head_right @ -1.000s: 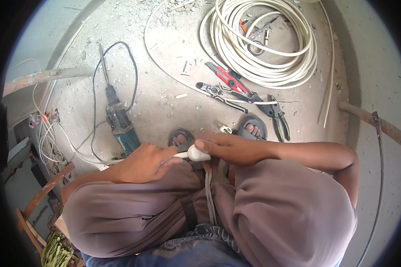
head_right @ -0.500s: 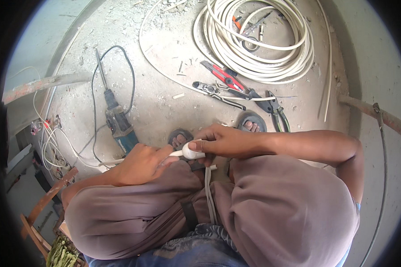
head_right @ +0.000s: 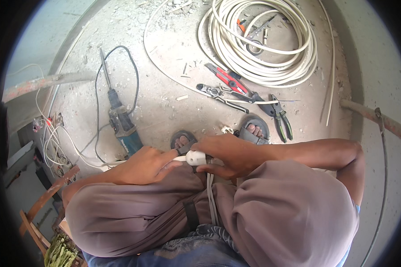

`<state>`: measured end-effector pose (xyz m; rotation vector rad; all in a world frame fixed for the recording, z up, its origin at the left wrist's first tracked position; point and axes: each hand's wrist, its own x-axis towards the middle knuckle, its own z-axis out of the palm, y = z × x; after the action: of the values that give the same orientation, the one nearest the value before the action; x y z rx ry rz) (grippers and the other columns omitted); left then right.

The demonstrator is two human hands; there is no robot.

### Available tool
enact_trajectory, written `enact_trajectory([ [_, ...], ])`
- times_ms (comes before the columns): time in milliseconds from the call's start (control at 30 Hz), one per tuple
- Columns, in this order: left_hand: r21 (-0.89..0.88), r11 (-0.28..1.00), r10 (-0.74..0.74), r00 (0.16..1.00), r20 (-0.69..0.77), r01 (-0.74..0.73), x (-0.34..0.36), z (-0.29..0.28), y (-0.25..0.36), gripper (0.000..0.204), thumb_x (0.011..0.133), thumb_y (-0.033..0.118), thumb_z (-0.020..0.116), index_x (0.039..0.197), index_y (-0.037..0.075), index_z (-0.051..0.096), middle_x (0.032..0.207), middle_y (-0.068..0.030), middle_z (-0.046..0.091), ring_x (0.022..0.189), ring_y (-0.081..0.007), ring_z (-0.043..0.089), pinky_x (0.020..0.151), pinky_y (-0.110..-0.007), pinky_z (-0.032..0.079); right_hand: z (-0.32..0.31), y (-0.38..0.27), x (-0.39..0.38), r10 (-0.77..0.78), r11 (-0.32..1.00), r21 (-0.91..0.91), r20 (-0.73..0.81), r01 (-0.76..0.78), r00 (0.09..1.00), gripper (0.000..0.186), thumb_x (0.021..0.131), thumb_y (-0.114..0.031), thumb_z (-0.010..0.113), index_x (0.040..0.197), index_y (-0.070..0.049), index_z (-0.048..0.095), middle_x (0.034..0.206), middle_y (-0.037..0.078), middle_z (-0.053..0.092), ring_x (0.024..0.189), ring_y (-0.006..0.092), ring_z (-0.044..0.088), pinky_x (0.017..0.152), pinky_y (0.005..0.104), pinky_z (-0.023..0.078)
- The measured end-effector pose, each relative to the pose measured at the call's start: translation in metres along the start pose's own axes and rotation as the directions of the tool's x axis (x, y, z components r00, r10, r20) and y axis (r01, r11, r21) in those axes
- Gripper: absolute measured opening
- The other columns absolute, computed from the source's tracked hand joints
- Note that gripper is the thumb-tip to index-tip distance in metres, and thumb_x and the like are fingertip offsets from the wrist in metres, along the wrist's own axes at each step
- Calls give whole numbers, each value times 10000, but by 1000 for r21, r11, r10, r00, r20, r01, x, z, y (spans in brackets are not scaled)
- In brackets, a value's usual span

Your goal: The person wires an electrical plug by stripping wires with a tool, inserting the wires into the plug terminals, and tightening the terminal screws using a screwdriver.

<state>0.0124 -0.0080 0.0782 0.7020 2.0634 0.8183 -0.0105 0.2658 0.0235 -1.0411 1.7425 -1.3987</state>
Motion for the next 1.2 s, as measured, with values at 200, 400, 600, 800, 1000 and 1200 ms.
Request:
enact_trajectory([
  [200,155,985,-69,998,-7,69,-5,-3,6,295,1021,295,565,898,28,549,577,-210,577,557,-453,595,516,-522,476,-11,-6,11,379,548,630,400,-550,835,433,1030,-440,565,1193,-40,599,887,66,632,874,187,649,770,348,508],
  [400,-145,986,-85,995,-50,77,3,2,0,303,1024,276,559,886,8,591,627,-250,586,588,-465,594,562,-538,461,-27,-6,9,-268,818,-532,-18,218,963,427,944,-361,676,1199,-29,591,985,98,632,932,245,633,833,368,497],
  [600,-184,979,-106,992,-69,92,-10,8,2,302,1024,270,561,889,3,592,616,-246,581,579,-458,596,558,-536,462,2,15,14,-243,917,-335,-42,215,969,427,905,-310,712,1184,-9,596,1000,142,637,922,323,632,828,389,495],
  [800,133,990,-31,998,-47,37,-6,3,7,278,1012,280,586,931,14,572,580,-219,578,539,-432,603,487,-513,463,-10,9,17,320,537,609,493,-584,809,422,1048,-406,540,1106,2,629,864,63,642,795,200,669,743,332,521],
  [1000,-60,997,-49,985,-167,39,-4,0,1,267,1010,245,594,920,-5,580,604,-236,574,562,-447,589,516,-502,449,-21,-7,25,260,847,438,156,-302,953,479,1036,-448,535,1182,2,614,955,99,649,901,230,661,833,359,509],
  [1200,-332,917,-226,974,23,220,-1,-14,12,262,1023,177,555,902,-54,574,658,-271,508,565,-427,456,548,-450,382,-23,5,26,-483,576,-736,44,355,874,480,769,-200,661,1194,13,596,853,90,546,834,254,566,823,384,447],
])
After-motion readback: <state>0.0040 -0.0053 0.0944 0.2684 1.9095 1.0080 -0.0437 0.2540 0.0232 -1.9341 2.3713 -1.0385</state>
